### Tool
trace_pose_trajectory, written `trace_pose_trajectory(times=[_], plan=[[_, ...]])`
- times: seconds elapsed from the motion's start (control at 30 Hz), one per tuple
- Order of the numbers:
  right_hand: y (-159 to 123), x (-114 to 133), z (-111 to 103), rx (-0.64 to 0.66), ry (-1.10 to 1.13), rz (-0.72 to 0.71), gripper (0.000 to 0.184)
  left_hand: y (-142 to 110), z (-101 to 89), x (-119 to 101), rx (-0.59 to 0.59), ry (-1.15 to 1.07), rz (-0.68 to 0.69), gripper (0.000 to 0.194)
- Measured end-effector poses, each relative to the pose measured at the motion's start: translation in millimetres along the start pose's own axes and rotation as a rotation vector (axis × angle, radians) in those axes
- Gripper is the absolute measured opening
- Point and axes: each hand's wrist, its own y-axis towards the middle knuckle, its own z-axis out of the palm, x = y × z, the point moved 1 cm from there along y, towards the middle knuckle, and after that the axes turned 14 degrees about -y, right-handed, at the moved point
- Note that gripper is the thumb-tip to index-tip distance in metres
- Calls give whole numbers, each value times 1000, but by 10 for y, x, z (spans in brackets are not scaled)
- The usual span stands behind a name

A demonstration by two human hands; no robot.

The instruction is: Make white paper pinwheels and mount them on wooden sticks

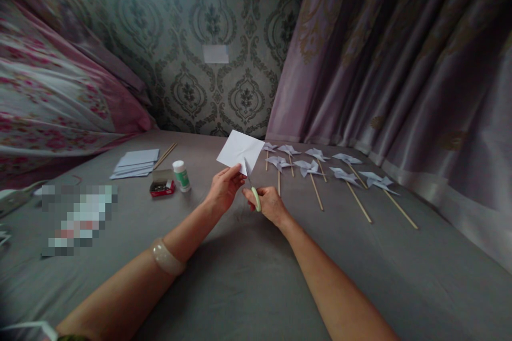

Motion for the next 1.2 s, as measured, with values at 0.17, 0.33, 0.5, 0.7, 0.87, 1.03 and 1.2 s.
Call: trace_pose_trajectory(times=[0.17, 0.33, 0.5, 0.7, 0.87, 1.03, 1.2], plan=[[-12, 28, -7, 3, 13, 15, 48, -5, 5, 0, -1, 13, -1, 32], [-13, 31, -11, 6, 15, 28, 46, -4, 1, 2, -8, 12, -4, 32], [-22, 49, -8, 48, 4, 28, 44, 21, -31, 23, -7, 7, 15, 34], [-22, 56, 9, 106, -60, -13, 44, 87, -116, 30, -61, 47, 87, 33], [28, -13, -60, -79, -8, 67, 46, 140, -198, 41, -100, 118, 144, 29], [84, -82, -163, -242, 159, 135, 47, 156, -234, 50, -106, 180, 131, 28], [137, -112, -246, -300, 298, 118, 42, 114, -202, 65, -52, 200, 48, 30]])
